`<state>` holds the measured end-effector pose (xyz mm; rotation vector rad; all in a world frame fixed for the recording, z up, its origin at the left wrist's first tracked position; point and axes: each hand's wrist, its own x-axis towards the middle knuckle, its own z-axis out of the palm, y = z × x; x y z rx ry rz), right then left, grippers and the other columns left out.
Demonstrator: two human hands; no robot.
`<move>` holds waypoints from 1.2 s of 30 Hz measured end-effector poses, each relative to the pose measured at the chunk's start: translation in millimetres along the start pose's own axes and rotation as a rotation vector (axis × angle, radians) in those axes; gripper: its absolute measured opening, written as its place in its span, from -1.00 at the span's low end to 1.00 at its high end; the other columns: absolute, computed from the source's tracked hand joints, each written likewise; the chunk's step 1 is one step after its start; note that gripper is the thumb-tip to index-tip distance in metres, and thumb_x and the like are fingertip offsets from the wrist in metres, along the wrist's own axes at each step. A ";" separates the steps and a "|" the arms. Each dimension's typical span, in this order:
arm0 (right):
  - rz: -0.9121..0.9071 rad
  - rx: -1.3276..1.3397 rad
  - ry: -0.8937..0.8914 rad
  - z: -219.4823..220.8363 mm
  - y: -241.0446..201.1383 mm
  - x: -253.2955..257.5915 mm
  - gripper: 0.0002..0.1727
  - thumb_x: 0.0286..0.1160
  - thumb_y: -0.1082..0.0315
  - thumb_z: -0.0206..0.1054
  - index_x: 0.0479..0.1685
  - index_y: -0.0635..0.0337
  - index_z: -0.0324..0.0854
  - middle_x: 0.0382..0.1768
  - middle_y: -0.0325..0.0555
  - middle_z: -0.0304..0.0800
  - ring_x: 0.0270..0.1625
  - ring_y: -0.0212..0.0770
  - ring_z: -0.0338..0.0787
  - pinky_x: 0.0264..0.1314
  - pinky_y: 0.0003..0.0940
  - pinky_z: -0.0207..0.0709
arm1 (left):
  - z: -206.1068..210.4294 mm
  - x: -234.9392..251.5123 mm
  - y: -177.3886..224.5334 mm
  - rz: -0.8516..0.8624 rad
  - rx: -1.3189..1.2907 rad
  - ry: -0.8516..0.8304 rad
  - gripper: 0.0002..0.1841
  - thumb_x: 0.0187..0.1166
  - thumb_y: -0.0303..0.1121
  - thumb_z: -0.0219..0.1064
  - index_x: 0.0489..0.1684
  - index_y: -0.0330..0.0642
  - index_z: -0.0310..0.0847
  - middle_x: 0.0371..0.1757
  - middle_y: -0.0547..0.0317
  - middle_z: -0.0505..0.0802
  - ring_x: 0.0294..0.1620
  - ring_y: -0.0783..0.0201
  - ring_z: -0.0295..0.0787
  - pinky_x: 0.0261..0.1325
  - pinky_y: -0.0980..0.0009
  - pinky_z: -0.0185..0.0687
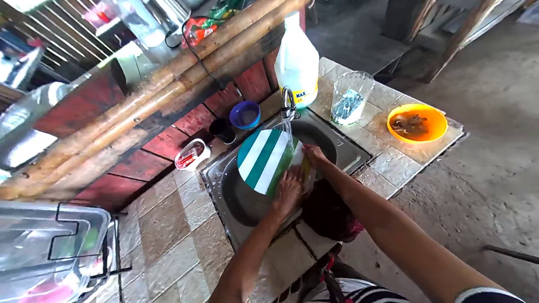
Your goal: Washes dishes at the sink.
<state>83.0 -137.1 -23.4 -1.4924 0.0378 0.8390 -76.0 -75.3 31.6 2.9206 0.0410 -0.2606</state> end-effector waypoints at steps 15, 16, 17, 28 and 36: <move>-0.207 -0.077 -0.287 12.9 -46.5 -61.2 -0.70 0.71 0.56 0.06 0.31 0.43 0.53 0.01 -0.02 0.75 -0.03 -0.38 0.73 0.11 -0.42 0.64 | -53.8 98.5 -85.7 -0.028 -0.213 0.379 -0.66 0.74 -0.17 0.23 0.19 -0.16 0.83 0.33 -0.29 0.76 0.49 -0.30 0.56 0.64 -0.38 0.14; -0.223 -0.099 -0.217 18.6 -51.6 -65.8 -0.72 0.68 0.59 0.08 0.25 0.44 0.55 -0.01 -0.03 0.73 -0.04 -0.40 0.68 0.08 -0.44 0.57 | -41.2 106.2 -68.8 -0.003 -0.237 0.403 -0.63 0.76 -0.14 0.21 0.28 -0.13 0.80 0.42 -0.23 0.74 0.58 -0.29 0.50 0.73 -0.46 -0.12; -0.242 -0.112 -0.160 20.8 -55.7 -68.3 -0.75 0.67 0.60 0.10 0.19 0.44 0.58 -0.04 -0.03 0.74 -0.06 -0.40 0.67 0.09 -0.45 0.57 | -34.3 112.4 -59.1 0.008 -0.270 0.417 -0.61 0.78 -0.14 0.17 0.36 -0.11 0.77 0.48 -0.14 0.72 0.64 -0.25 0.45 0.76 -0.46 -0.28; -0.223 -0.257 -0.029 10.9 -76.2 -80.8 -0.75 0.71 0.56 0.08 0.20 0.45 0.58 -0.11 -0.02 0.74 -0.15 -0.37 0.70 -0.02 -0.44 0.62 | -17.4 143.5 -49.7 -0.032 -0.471 0.742 -0.62 0.76 -0.24 0.21 0.12 -0.46 0.74 0.23 -0.37 0.80 0.41 -0.31 0.65 0.60 -0.20 0.34; -0.423 -0.238 0.047 6.0 -63.2 -83.8 -0.71 0.73 0.57 0.05 0.23 0.55 0.57 -0.11 0.05 0.79 -0.12 -0.44 0.74 0.07 -0.52 0.63 | 11.6 143.9 -67.0 -0.238 -0.650 0.918 -0.51 0.83 -0.22 0.06 0.56 -0.41 0.49 0.63 -0.28 0.56 0.75 -0.29 0.29 0.81 -0.17 0.00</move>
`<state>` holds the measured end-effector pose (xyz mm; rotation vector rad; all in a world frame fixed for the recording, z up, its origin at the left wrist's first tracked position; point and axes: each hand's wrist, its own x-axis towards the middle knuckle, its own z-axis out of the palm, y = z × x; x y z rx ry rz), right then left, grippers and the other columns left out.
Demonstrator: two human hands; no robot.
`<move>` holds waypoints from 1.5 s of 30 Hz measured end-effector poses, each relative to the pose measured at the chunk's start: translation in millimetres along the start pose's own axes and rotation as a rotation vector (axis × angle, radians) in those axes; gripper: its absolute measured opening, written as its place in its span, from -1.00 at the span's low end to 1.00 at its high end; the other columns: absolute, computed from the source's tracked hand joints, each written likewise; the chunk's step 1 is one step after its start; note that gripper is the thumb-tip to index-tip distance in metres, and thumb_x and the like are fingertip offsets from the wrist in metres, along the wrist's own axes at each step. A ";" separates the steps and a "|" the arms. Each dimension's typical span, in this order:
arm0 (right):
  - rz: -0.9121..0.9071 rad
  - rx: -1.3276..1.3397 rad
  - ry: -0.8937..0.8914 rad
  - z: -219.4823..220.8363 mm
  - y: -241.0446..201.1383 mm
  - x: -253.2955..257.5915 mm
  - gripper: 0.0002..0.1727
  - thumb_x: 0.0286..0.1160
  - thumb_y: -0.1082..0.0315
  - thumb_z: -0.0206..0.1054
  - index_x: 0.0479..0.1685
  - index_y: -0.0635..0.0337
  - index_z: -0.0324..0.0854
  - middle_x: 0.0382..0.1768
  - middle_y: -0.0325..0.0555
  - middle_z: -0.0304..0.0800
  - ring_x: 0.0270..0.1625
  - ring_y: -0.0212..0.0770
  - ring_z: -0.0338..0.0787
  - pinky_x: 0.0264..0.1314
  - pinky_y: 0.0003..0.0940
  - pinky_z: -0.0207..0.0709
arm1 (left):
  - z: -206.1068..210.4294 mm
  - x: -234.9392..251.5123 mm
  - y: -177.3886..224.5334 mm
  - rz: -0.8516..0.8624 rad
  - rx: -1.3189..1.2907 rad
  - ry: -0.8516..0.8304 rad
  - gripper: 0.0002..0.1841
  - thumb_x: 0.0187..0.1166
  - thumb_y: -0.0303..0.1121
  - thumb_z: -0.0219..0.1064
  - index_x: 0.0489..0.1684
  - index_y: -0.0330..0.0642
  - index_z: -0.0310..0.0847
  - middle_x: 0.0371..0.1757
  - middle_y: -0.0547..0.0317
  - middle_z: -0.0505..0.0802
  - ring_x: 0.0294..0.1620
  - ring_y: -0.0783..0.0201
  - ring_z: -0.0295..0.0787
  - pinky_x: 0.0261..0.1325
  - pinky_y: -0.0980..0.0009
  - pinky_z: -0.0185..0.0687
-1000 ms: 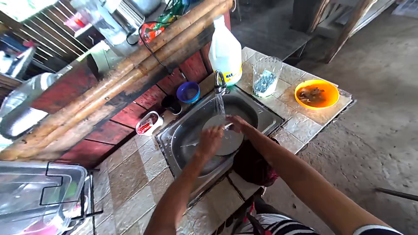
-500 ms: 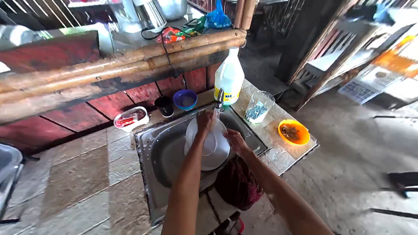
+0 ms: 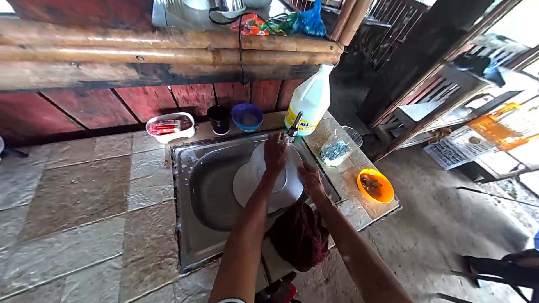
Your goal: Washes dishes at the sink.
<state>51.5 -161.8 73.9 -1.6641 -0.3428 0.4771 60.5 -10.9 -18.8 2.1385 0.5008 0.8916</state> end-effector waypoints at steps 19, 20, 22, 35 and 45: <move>0.107 0.177 0.198 -22.4 6.3 7.2 -0.60 0.79 0.51 0.01 0.52 0.42 0.40 0.20 0.11 0.70 0.05 -0.34 0.73 0.15 -0.44 0.62 | -76.2 -54.6 1.8 -0.067 0.146 -0.364 -0.47 0.84 -0.14 0.06 0.60 -0.35 0.47 0.64 -0.31 0.52 0.75 -0.28 0.26 0.84 -0.20 -0.13; 0.134 0.185 0.187 -14.6 8.4 5.3 -0.59 0.79 0.51 0.02 0.54 0.43 0.39 0.24 0.14 0.68 0.09 -0.31 0.72 0.19 -0.42 0.62 | -64.0 -48.7 6.5 -0.041 0.129 -0.308 -0.50 0.82 -0.16 0.11 0.53 -0.36 0.53 0.57 -0.35 0.58 0.69 -0.29 0.35 0.80 -0.19 -0.03; 0.176 0.199 0.214 1.1 10.4 5.9 -0.62 0.79 0.52 0.02 0.50 0.42 0.41 0.20 0.15 0.68 0.06 -0.26 0.72 0.17 -0.38 0.62 | -51.7 -47.9 36.6 -0.039 0.062 -0.313 -0.52 0.77 -0.18 0.18 0.43 -0.42 0.59 0.52 -0.36 0.62 0.64 -0.27 0.43 0.78 -0.09 0.10; 0.168 0.293 0.113 1.5 25.2 -6.7 -0.61 0.82 0.49 -0.04 0.50 0.44 0.39 0.12 0.04 0.71 0.00 -0.38 0.73 0.12 -0.47 0.63 | -85.9 -32.1 -45.7 -0.014 0.227 -0.312 -0.28 0.87 0.01 -0.09 0.83 -0.40 0.05 0.86 -0.31 0.14 0.91 -0.25 -0.13 0.84 -0.30 -0.34; 0.203 0.310 0.247 8.9 35.5 10.1 -0.62 0.84 0.43 -0.06 0.48 0.38 0.42 0.13 0.08 0.69 0.04 -0.27 0.72 0.18 -0.32 0.62 | -82.0 -110.5 10.8 0.347 0.232 -0.373 -0.34 0.79 0.00 0.02 0.65 -0.39 0.42 0.68 -0.21 0.53 0.75 -0.21 0.36 0.78 -0.27 0.01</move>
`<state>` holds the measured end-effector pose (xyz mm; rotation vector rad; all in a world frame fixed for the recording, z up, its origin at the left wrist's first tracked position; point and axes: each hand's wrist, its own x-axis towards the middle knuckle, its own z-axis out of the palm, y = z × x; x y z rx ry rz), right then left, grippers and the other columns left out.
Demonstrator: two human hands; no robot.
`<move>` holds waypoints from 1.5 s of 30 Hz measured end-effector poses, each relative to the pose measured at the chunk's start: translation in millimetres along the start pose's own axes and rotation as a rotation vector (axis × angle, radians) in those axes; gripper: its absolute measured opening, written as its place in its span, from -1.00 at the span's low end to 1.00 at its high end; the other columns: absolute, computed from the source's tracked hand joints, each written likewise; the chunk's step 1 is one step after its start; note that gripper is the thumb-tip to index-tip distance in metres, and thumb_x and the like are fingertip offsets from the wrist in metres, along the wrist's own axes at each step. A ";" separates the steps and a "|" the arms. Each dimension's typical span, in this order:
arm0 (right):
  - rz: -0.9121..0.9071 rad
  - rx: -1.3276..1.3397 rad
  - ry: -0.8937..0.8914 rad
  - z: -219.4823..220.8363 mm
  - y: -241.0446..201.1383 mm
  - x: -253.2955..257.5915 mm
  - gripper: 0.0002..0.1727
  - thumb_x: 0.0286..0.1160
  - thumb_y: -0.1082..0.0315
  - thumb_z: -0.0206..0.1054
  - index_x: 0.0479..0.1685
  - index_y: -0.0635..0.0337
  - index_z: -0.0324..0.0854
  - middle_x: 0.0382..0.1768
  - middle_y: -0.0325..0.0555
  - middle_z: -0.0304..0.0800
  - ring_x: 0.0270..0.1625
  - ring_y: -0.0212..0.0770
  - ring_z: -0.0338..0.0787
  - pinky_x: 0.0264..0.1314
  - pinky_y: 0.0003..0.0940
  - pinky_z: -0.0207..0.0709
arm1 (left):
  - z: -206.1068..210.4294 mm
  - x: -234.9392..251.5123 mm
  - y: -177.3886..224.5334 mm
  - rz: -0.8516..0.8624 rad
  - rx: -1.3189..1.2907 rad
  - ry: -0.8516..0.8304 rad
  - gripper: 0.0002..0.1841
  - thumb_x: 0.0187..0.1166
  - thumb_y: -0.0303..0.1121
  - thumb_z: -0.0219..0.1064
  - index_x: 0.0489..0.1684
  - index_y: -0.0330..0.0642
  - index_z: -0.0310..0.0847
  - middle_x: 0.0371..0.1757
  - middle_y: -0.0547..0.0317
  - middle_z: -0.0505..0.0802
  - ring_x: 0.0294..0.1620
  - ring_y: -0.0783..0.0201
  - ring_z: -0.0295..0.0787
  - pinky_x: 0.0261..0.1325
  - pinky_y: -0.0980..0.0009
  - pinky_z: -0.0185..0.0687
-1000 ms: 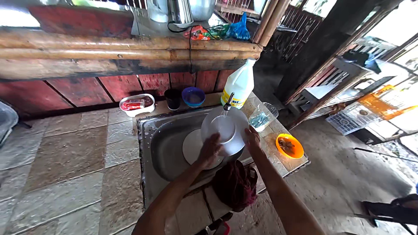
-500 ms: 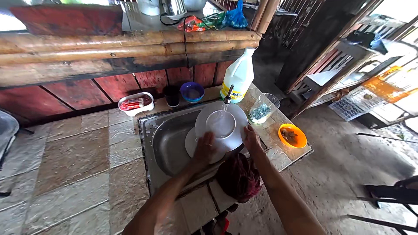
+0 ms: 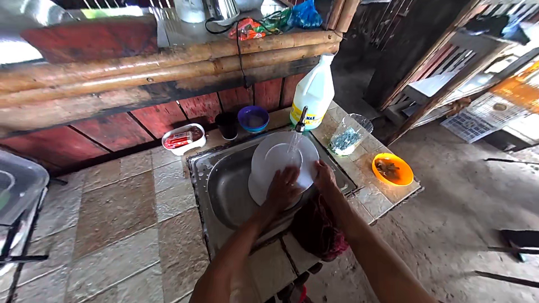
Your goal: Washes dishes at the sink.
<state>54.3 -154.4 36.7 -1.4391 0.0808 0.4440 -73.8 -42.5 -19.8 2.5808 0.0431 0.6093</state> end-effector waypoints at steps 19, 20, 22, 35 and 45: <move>0.320 0.106 -0.332 106.2 22.7 49.4 -0.14 0.74 -0.36 -0.20 0.69 0.19 0.23 0.32 0.23 0.56 0.12 0.01 0.66 0.16 -0.03 0.59 | -121.5 -18.8 31.1 -0.427 0.034 -0.059 -0.50 0.76 -0.40 0.17 0.66 -0.37 0.39 0.01 -0.41 0.86 -0.01 -0.33 0.86 0.14 -0.26 0.68; 0.339 0.099 -0.372 98.5 14.9 52.8 -0.20 0.73 -0.34 -0.12 0.63 0.16 0.27 0.20 0.16 0.61 0.02 -0.04 0.67 0.05 -0.05 0.61 | -112.0 -25.4 35.9 -0.324 0.113 -0.065 -0.55 0.70 -0.47 0.19 0.57 -0.38 0.51 -0.13 -0.36 0.89 -0.18 -0.30 0.89 -0.04 -0.20 0.74; 0.338 -0.028 -0.425 71.7 8.4 54.5 -0.46 0.79 0.02 0.09 0.58 0.15 0.34 0.23 0.08 0.66 0.11 -0.11 0.71 0.12 -0.09 0.65 | -95.4 -36.3 38.6 -0.141 0.184 -0.049 -0.61 0.55 -0.61 0.22 0.33 -0.35 0.74 -0.10 -0.24 0.93 -0.21 -0.20 0.94 -0.16 -0.05 0.81; 0.173 -0.053 -0.151 -4.3 18.0 10.2 -0.53 0.92 0.27 -0.11 0.65 0.25 0.35 0.39 0.16 0.62 0.30 -0.14 0.69 0.35 -0.20 0.56 | -41.2 31.0 -64.3 -0.388 0.254 -0.360 -0.15 0.80 0.14 -0.05 0.82 -0.49 0.00 0.85 -0.34 0.15 0.92 -0.22 -0.13 0.85 -0.29 -0.49; 0.174 0.141 -0.029 -6.7 21.1 21.9 -0.54 0.91 0.33 -0.15 0.64 0.30 0.35 0.38 0.17 0.62 0.30 -0.16 0.69 0.37 -0.24 0.56 | 11.3 31.7 23.7 -0.118 0.079 -0.447 -0.39 0.86 -0.11 -0.06 0.78 -0.29 0.25 0.82 -0.09 0.35 0.88 -0.11 0.08 0.85 -0.21 -0.22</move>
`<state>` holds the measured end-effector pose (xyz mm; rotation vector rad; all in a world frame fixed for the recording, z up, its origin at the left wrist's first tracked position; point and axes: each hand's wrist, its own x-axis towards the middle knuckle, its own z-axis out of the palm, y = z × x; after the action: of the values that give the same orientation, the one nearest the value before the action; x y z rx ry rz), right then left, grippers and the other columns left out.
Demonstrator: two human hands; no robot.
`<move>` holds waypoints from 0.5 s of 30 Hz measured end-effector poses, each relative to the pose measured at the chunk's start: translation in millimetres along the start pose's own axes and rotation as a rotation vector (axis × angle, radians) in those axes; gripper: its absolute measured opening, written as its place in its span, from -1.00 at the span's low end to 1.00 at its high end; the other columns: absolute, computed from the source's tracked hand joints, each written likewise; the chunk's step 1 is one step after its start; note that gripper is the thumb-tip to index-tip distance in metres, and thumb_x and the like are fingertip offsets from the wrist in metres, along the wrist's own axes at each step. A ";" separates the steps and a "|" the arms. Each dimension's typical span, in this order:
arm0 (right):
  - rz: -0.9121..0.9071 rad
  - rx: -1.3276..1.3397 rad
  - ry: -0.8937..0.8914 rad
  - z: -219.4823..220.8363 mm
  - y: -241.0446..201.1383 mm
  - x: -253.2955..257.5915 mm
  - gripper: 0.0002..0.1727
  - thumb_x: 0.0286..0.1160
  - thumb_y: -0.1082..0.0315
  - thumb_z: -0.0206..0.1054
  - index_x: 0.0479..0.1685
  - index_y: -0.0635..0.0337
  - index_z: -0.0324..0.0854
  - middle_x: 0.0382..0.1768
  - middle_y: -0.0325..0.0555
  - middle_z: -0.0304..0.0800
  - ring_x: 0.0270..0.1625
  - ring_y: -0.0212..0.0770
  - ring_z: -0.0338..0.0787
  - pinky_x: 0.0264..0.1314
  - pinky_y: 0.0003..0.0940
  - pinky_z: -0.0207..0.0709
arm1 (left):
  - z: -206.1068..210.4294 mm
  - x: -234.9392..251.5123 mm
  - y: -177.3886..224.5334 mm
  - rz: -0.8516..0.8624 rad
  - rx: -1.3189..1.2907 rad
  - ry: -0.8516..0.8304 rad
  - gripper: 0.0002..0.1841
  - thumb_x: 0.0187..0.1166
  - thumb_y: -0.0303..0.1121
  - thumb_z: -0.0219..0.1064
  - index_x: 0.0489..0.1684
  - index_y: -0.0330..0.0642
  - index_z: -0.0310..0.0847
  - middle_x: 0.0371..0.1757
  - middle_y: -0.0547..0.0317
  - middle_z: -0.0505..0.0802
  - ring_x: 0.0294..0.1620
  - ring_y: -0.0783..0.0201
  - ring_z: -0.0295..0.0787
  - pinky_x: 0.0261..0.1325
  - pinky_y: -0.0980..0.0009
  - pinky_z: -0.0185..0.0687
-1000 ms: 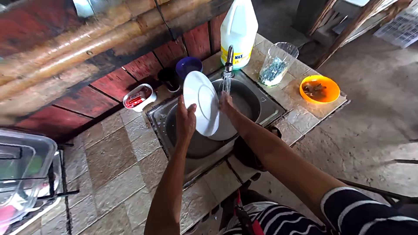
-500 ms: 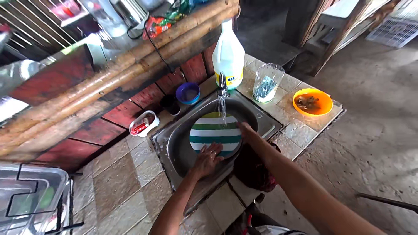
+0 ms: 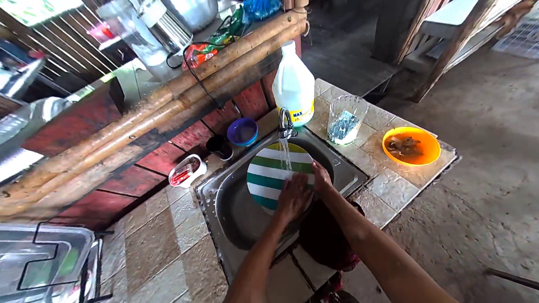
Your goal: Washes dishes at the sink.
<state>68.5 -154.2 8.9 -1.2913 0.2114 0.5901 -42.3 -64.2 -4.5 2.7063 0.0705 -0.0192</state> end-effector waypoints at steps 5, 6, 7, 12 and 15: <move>0.071 -0.039 0.017 2.5 -3.8 -2.1 -0.54 0.91 0.30 -0.09 0.63 0.28 0.38 0.49 0.19 0.56 0.43 -0.09 0.62 0.47 -0.16 0.48 | -61.6 -39.0 -65.8 -0.362 0.124 -0.035 -0.24 0.84 0.03 -0.03 0.81 -0.45 0.08 0.85 -0.28 0.19 0.92 -0.19 -0.11 0.87 -0.26 -0.49; 0.083 -0.044 -0.003 3.5 -2.3 -1.7 -0.55 0.91 0.30 -0.08 0.62 0.28 0.39 0.47 0.19 0.57 0.42 -0.09 0.63 0.45 -0.16 0.49 | -64.8 -27.1 -81.8 -0.423 0.180 -0.025 -0.21 0.84 0.08 -0.09 0.81 -0.47 0.04 0.86 -0.31 0.16 0.93 -0.19 -0.15 0.87 -0.26 -0.52; 0.095 -0.047 -0.029 4.6 -1.5 -1.2 -0.55 0.90 0.29 -0.07 0.61 0.28 0.40 0.46 0.18 0.57 0.40 -0.10 0.63 0.44 -0.16 0.50 | -59.1 -13.4 -95.6 -0.441 0.208 0.024 -0.20 0.85 0.10 -0.14 0.82 -0.47 0.03 0.86 -0.32 0.14 0.93 -0.19 -0.18 0.86 -0.27 -0.54; 0.056 -0.061 -0.126 7.7 12.5 6.7 -0.57 0.89 0.32 -0.07 0.53 0.32 0.46 0.30 0.15 0.67 0.26 -0.15 0.70 0.34 -0.20 0.58 | -1.1 66.5 -63.3 -0.275 0.088 0.277 -0.26 0.80 0.01 0.07 0.81 -0.38 0.14 0.86 -0.24 0.19 0.91 -0.15 -0.07 0.90 -0.13 -0.30; -0.017 -0.018 -0.090 2.3 27.5 19.1 -0.58 0.87 0.34 -0.08 0.51 0.33 0.46 0.19 0.10 0.70 0.17 -0.19 0.71 0.28 -0.20 0.58 | 20.9 61.7 -19.2 -0.156 0.132 0.153 -0.38 0.85 -0.13 -0.01 0.82 -0.28 0.16 0.86 -0.10 0.26 0.89 -0.07 0.06 0.86 -0.13 -0.15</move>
<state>69.7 -142.2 -22.4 -1.2794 0.1211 0.6348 18.2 -52.7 -33.0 2.8232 0.3373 0.1408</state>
